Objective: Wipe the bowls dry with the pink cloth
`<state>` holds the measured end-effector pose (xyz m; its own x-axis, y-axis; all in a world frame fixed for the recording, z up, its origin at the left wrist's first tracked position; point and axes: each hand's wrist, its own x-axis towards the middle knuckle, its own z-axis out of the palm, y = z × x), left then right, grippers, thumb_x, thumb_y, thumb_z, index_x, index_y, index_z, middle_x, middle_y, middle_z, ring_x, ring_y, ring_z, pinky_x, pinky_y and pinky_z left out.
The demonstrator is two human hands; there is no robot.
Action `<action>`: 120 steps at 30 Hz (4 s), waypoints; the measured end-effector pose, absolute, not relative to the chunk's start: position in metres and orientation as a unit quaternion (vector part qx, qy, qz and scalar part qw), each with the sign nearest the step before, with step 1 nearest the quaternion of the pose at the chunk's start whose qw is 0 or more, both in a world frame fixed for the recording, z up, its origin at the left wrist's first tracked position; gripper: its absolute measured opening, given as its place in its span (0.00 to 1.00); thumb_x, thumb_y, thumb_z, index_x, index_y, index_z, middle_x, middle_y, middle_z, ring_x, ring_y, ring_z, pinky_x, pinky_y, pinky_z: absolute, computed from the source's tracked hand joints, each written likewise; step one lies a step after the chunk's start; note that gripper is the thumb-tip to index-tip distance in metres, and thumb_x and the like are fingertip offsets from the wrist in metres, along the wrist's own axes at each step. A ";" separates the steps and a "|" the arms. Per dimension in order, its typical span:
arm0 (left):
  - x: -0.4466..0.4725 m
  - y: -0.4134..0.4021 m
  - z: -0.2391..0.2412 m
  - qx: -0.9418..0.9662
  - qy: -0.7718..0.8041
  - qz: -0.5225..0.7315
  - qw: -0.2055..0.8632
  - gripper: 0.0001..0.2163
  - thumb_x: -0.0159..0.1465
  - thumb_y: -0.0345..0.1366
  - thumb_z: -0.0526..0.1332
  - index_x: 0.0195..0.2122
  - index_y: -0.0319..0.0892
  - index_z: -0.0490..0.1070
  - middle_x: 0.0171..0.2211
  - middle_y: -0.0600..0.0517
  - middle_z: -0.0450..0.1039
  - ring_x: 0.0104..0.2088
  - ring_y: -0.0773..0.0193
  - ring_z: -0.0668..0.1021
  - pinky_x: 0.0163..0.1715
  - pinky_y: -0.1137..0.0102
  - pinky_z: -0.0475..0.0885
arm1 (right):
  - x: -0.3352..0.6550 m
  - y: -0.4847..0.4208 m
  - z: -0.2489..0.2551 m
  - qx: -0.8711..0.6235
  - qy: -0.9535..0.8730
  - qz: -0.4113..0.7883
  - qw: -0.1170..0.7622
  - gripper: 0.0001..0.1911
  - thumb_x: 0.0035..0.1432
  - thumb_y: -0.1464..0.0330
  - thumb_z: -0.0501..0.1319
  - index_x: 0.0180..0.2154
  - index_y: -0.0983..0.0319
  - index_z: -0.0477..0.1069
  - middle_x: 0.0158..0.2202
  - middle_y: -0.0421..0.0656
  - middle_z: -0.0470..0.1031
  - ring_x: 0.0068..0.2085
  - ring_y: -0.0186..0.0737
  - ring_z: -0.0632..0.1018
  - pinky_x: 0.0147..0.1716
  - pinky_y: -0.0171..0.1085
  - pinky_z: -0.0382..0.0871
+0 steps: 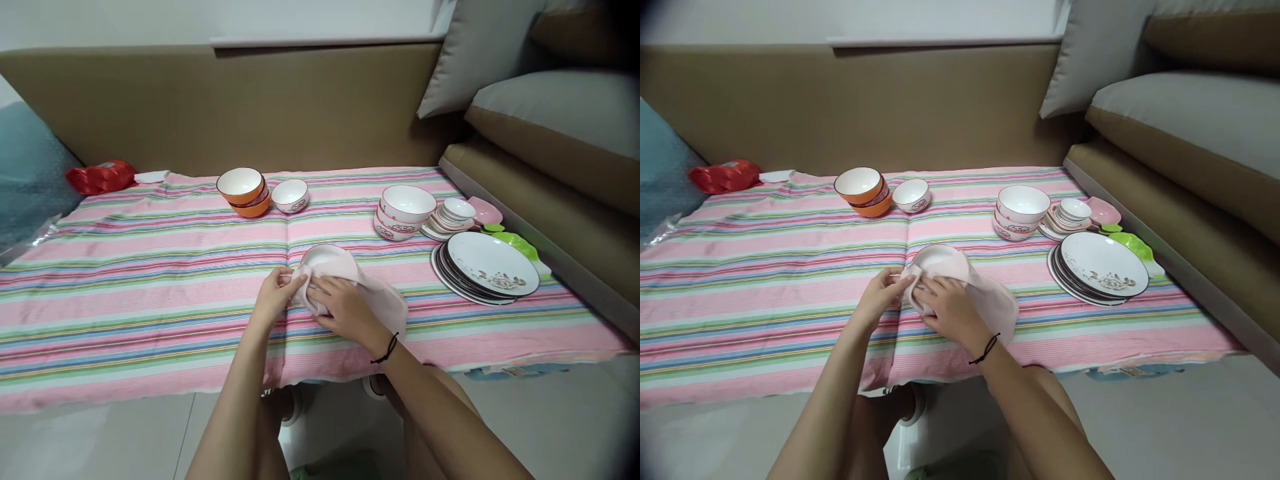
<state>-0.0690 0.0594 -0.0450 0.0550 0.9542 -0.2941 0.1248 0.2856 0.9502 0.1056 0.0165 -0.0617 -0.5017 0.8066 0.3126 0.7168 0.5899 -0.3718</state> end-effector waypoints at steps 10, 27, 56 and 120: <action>-0.097 0.072 -0.056 0.542 0.606 0.337 0.475 0.13 0.49 0.46 0.63 0.22 0.41 0.67 0.16 0.57 0.59 0.19 0.70 0.62 0.21 0.73 0.57 | 0.110 0.019 -0.063 -0.434 -0.833 0.158 0.304 0.34 0.56 0.69 0.63 0.62 0.58 0.56 0.61 0.44 0.64 0.60 0.41 0.65 0.61 0.43 0.59; -0.059 0.074 -0.052 0.591 0.568 0.430 0.377 0.22 0.64 0.48 0.53 0.54 0.41 0.65 0.54 0.44 0.70 0.47 0.58 0.75 0.48 0.64 0.69 | 0.106 0.020 -0.061 -0.448 -0.784 0.184 0.388 0.09 0.57 0.73 0.57 0.42 0.62 0.66 0.43 0.46 0.70 0.46 0.43 0.72 0.46 0.41 0.67; -0.048 0.071 -0.068 0.690 0.530 0.334 0.363 0.30 0.62 0.35 0.54 0.66 0.39 0.51 0.65 0.41 0.56 0.65 0.51 0.60 0.65 0.54 0.52 | 0.129 0.012 -0.071 -0.531 -0.818 0.178 0.130 0.11 0.58 0.71 0.60 0.24 0.63 0.72 0.22 0.40 0.72 0.22 0.32 0.66 0.22 0.35 0.49; -0.027 0.046 -0.056 0.725 0.470 0.322 0.386 0.32 0.60 0.32 0.55 0.66 0.40 0.48 0.66 0.42 0.53 0.64 0.54 0.60 0.62 0.59 0.57 | 0.135 0.028 -0.083 -0.501 -0.846 0.090 0.157 0.42 0.50 0.64 0.68 0.64 0.56 0.56 0.70 0.46 0.39 0.69 0.61 0.38 0.65 0.61 0.39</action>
<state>-0.0268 0.0460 -0.0564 0.3506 0.9308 0.1030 0.4337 -0.2589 0.8630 0.1351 0.0276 -0.0834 -0.4481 0.8768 0.1744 0.8203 0.4808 -0.3098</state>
